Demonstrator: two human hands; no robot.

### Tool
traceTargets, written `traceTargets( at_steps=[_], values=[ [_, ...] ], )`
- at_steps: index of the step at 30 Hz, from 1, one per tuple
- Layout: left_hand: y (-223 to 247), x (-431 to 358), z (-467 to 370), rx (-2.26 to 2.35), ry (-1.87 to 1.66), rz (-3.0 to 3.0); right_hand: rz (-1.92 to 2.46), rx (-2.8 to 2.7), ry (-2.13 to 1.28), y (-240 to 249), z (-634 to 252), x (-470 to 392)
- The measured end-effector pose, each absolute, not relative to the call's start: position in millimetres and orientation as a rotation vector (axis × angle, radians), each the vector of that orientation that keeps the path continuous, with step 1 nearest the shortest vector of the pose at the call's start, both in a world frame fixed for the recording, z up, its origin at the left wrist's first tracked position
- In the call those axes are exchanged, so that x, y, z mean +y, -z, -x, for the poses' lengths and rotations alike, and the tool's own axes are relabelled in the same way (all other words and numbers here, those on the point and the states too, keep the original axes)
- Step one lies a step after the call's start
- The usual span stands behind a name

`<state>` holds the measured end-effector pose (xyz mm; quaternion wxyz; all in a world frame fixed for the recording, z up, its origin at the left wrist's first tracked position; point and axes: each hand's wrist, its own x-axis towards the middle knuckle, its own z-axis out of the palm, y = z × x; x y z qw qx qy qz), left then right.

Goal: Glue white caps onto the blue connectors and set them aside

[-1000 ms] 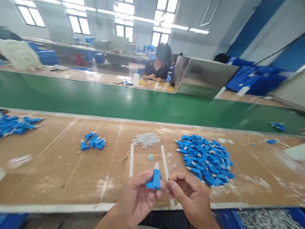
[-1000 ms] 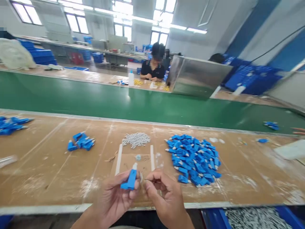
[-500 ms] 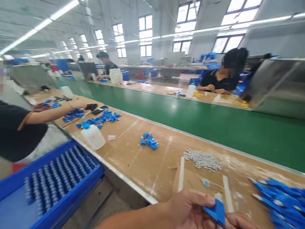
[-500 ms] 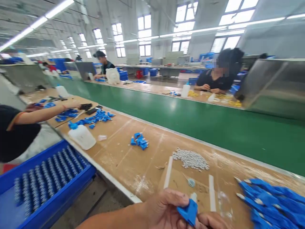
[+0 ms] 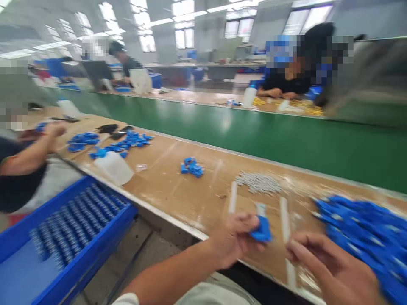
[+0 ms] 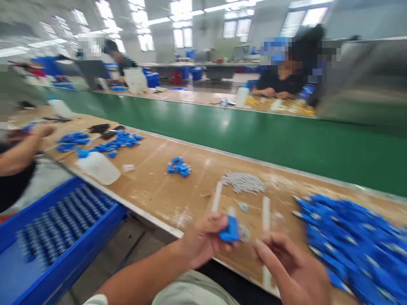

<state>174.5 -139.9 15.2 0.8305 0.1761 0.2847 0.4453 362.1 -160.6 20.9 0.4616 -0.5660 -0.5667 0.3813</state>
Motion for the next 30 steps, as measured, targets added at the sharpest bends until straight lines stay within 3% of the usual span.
traceTargets(
  at_steps=[3, 6, 16, 30],
  values=[
    [-25.5, -133.0, -169.2, 0.668, -1.023, -0.505, 1.192, -1.042, -1.314, -38.7, -345.7, -152.7],
    [-22.9, -124.8, -167.7, 0.67, -1.016, -0.586, 1.116, -0.881, -1.398, -37.1, -331.5, -142.9],
    [-10.3, -122.4, -175.3, 0.741, -0.977, -0.713, 1.082, -0.809, -1.39, -23.2, -324.9, -143.7],
    [-5.9, -118.6, -182.3, 0.789, -1.082, -0.845, 1.224, -1.059, -1.077, -14.7, -327.9, -147.3]
  ],
)
